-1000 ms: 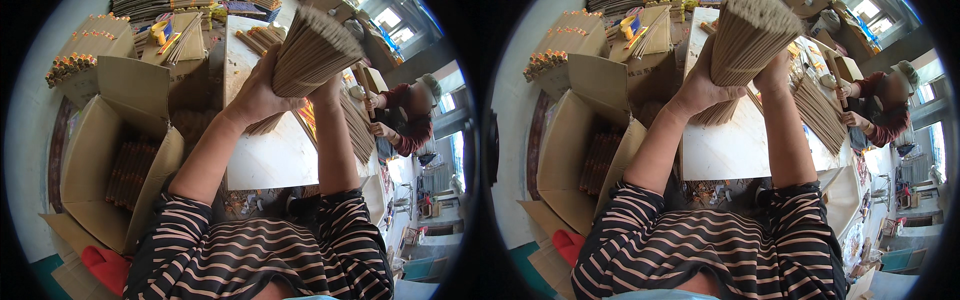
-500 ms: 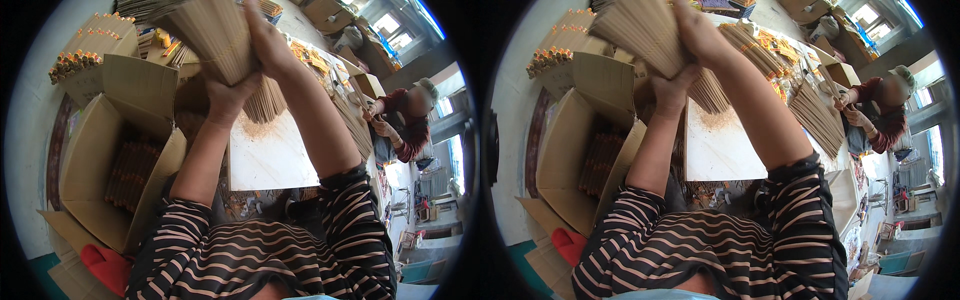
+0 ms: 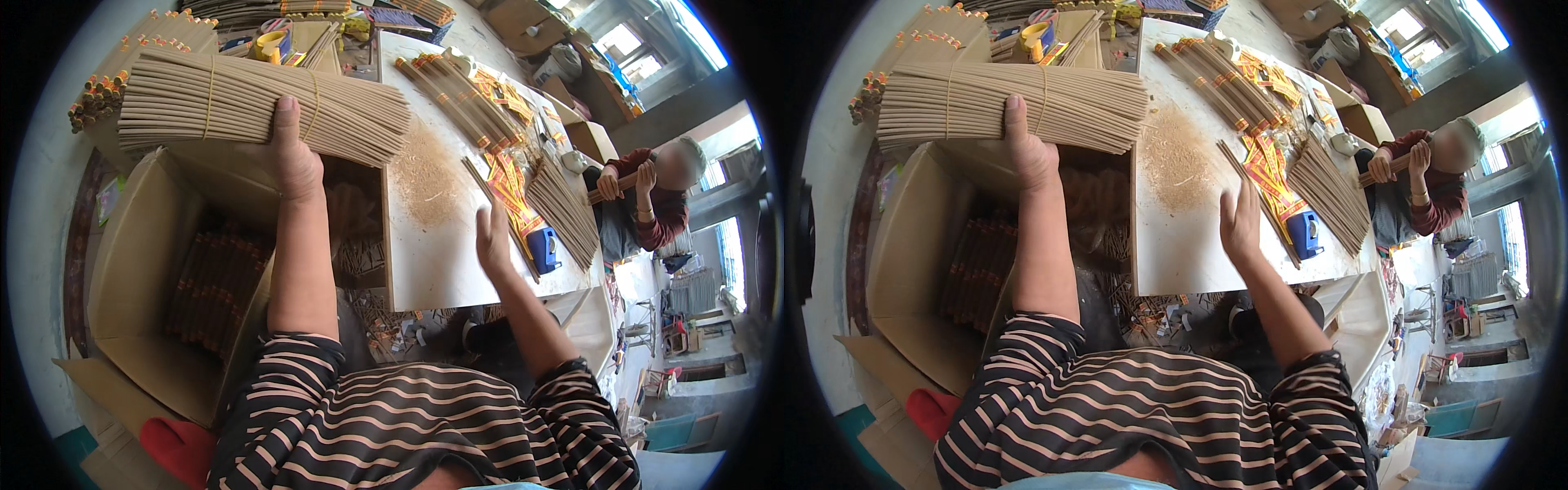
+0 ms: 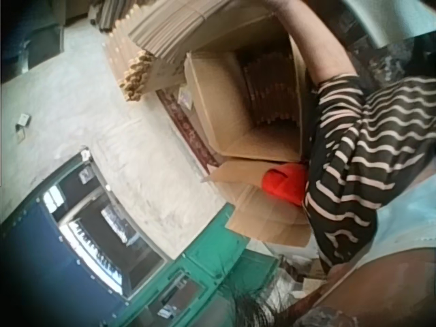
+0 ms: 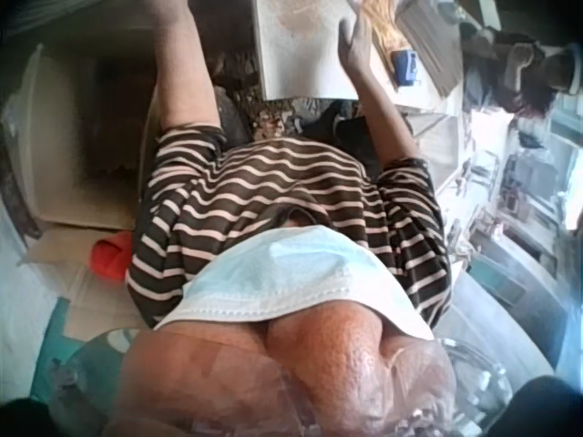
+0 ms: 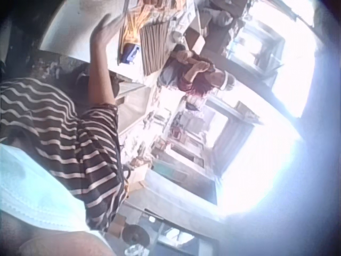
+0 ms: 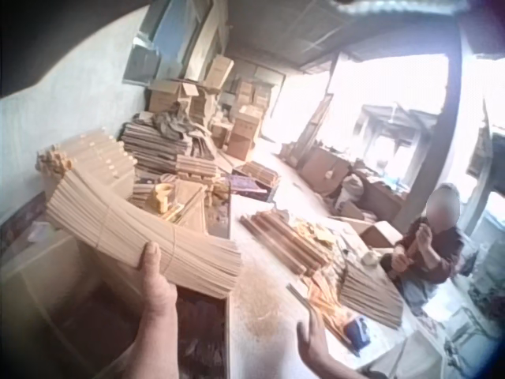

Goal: The person gathers thin wooden sticks from a white bin and the table, aligns them into bundles, and secures them with rubber bands. The person repeatedly picks up sticks, arranges them, and places the finished bundles into a cardboard box.

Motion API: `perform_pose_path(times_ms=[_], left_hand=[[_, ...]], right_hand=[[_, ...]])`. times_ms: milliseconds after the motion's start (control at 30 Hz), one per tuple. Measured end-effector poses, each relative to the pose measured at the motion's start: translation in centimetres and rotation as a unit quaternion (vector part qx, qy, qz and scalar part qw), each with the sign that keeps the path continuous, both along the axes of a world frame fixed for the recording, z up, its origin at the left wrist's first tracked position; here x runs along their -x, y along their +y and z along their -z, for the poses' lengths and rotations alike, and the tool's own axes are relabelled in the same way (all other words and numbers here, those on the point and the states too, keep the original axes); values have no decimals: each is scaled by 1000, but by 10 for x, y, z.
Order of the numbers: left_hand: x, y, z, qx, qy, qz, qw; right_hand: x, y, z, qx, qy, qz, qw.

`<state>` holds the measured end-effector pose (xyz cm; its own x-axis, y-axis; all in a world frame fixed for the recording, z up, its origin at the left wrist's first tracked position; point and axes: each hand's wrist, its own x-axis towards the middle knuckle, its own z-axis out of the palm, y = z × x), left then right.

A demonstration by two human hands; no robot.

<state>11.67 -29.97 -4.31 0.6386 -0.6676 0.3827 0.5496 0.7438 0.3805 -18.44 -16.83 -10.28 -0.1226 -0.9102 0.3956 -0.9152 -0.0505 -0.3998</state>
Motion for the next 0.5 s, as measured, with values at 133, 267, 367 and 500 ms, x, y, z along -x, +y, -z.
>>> perform_pose_path(times_ms=[133, 267, 367, 500], left_hand=[[-10, 2, 4, -24, -36, -21, 999], [-17, -5, 11, -40, -15, 24, 999], [-16, 2, -4, -46, 10, 30, 998], [-16, 12, -22, -34, -10, -19, 999]], right_hand=[[-22, 3, 49, -271, 34, 161, 948], [-104, -73, 48, -231, -24, 99, 968], [-157, -117, 54, -110, -18, -16, 994], [-150, -143, 51, -64, -158, -184, 968]])
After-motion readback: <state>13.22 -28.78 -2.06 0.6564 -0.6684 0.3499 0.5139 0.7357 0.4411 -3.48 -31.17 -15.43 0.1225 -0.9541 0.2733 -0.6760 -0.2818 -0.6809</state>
